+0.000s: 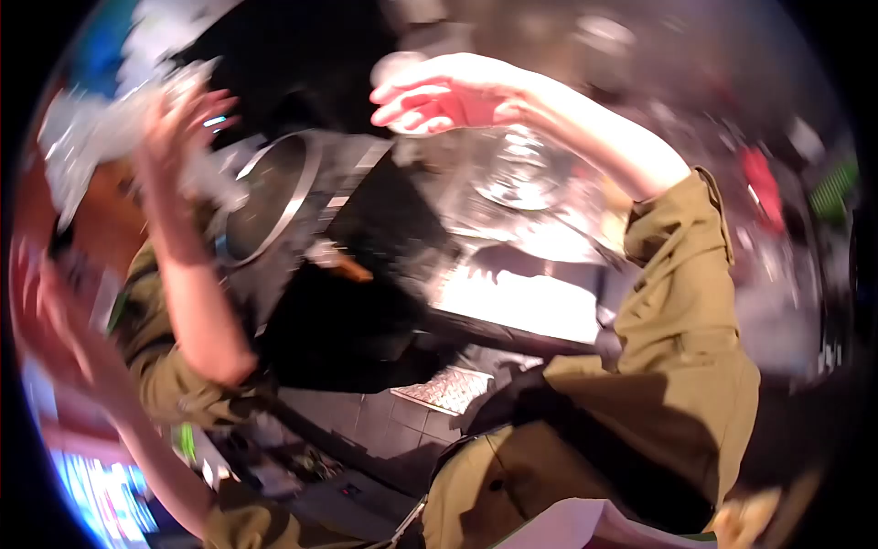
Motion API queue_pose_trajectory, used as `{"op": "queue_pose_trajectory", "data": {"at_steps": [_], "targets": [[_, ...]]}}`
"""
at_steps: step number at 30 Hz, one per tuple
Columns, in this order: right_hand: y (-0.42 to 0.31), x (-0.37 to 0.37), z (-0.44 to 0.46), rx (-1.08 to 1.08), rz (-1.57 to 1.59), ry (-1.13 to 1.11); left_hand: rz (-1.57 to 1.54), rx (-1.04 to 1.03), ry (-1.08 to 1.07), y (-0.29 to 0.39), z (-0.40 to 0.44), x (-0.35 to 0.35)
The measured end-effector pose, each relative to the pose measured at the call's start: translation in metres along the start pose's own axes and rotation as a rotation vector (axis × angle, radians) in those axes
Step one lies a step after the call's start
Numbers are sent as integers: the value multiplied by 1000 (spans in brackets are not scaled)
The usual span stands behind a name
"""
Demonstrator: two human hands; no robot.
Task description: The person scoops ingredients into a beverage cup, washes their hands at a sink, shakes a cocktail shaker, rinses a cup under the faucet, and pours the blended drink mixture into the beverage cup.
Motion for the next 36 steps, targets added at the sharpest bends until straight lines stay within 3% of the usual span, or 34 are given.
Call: {"op": "queue_pose_trajectory", "data": {"at_steps": [2,3,4,6,7,9,11,12,15,17,19,20,22,23,25,27,28,29,32,33,36], "targets": [[14,8,-47,78,119,82,115,-174,-66,16,-18,-34],[15,14,-155,237,80,112,86,-434,-7,102,-71,-32],[41,23,-213,310,161,239,-20,-643,-150,133,-97,-56],[76,23,-363,380,169,609,-366,-751,-345,196,-173,-104],[96,21,-440,476,208,755,-368,-707,-324,224,-200,-129],[140,-23,-592,617,237,1284,-566,-337,-482,241,-237,-178],[190,-66,-736,816,258,1588,-940,173,-632,233,-269,-225],[210,-91,-791,872,242,1699,-916,413,-661,237,-279,-239],[223,-142,-892,906,82,2033,-990,438,-789,319,-282,-281],[225,-131,-922,917,66,2025,-1155,444,-1016,401,-298,-326],[222,-94,-933,868,106,1895,-1428,411,-1134,484,-328,-378],[227,-64,-945,859,169,1736,-1468,504,-1169,524,-333,-392],[212,-21,-947,895,380,1477,-1494,579,-1026,572,-344,-432],[205,-4,-961,899,442,1505,-1480,641,-937,593,-345,-447],[177,42,-991,812,358,1409,-1287,561,-835,628,-336,-470],[159,117,-1029,466,-31,1252,-1227,545,-652,657,-326,-492],[163,148,-1063,112,-20,1617,-1132,586,-665,667,-326,-511],[147,177,-1079,-177,-247,1682,-1094,538,-557,677,-323,-519],[134,289,-1116,-568,-700,1631,-963,827,-585,690,-311,-528],[127,323,-1122,-732,-867,1660,-1086,970,-493,687,-319,-530],[130,395,-1113,-1088,-914,1480,-1093,952,-402,706,-281,-510]]}}
Point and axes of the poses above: each hand's wrist, its own z-axis towards the middle knuckle, its own x-axis out of the back of the hand, y = z × x, the point moved 9 cm from there along z, towards the middle knuckle, and after that the axes turned 13 degrees about -y, right-handed, at the moved point
